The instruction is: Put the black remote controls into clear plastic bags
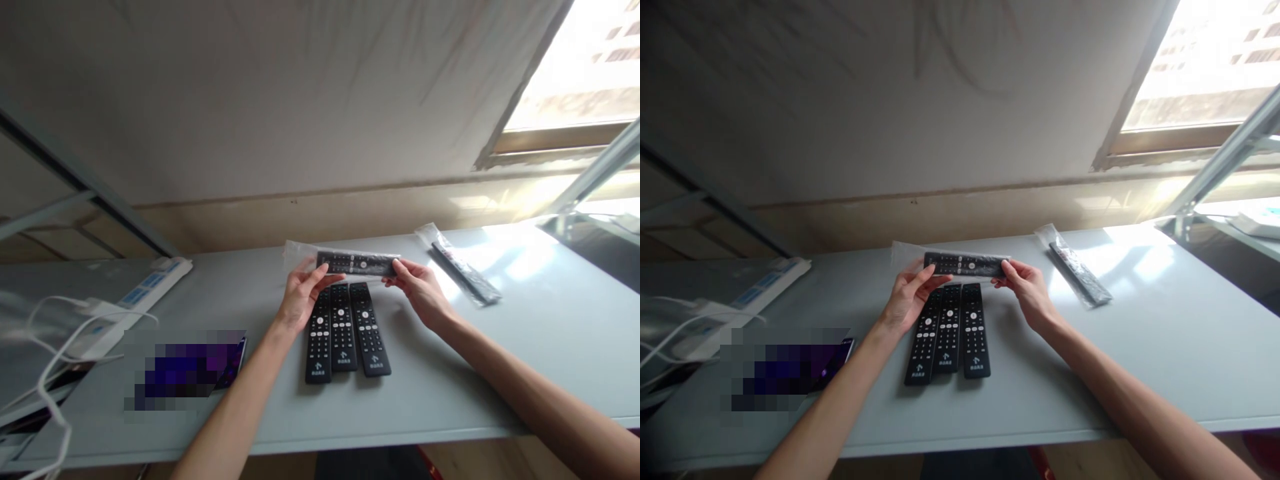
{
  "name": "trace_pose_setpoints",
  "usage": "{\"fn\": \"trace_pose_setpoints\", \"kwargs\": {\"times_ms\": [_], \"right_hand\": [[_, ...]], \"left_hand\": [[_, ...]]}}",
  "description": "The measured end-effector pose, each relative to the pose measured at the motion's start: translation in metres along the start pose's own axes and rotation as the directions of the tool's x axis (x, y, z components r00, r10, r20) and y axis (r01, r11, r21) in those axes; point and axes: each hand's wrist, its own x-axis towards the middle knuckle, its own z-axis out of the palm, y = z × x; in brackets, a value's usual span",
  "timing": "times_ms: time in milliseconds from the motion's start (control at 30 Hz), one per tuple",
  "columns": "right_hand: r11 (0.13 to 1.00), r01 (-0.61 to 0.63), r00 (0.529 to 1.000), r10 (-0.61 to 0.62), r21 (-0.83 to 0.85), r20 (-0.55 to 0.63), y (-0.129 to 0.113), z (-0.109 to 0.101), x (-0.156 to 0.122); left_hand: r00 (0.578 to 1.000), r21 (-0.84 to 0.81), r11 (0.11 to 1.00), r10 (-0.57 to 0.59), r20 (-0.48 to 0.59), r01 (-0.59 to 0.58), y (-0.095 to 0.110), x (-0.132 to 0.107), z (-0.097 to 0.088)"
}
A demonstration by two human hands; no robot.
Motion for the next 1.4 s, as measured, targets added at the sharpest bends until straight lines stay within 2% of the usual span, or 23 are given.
{"fn": "trace_pose_setpoints", "kwargs": {"times_ms": [167,367,467,667,900,1167,1400], "right_hand": [[1.0,0.019,0.998,-0.02,-0.021,-0.059,0.004,0.0,0.0],[0.996,0.071,0.988,-0.063,0.046,-0.141,0.013,-0.006,-0.001],[0.994,0.081,0.985,-0.068,0.077,-0.157,0.016,-0.006,-0.001],[0.99,-0.008,0.986,0.031,0.138,-0.161,0.019,-0.009,0.0],[0.987,0.008,0.987,0.018,0.164,-0.159,0.018,-0.011,-0.001],[0.989,0.062,0.981,-0.036,0.134,-0.193,0.015,-0.012,0.002],[0.987,0.061,0.986,-0.037,0.145,-0.163,0.007,-0.013,-0.001]], "left_hand": [[1.0,0.028,1.0,-0.008,0.029,0.007,-0.002,0.002,-0.002],[0.998,0.027,0.998,0.059,0.031,-0.06,-0.001,0.003,-0.002],[0.998,0.044,0.998,0.054,0.025,-0.055,-0.001,0.002,-0.001],[0.998,0.086,0.995,0.057,-0.012,-0.056,-0.005,0.002,-0.005],[0.997,0.104,0.991,0.081,-0.011,-0.08,-0.005,0.005,-0.009],[0.999,0.026,0.998,0.05,0.004,-0.05,-0.005,0.005,-0.009],[0.997,-0.068,0.997,0.036,-0.072,-0.04,-0.008,0.011,-0.016]]}}
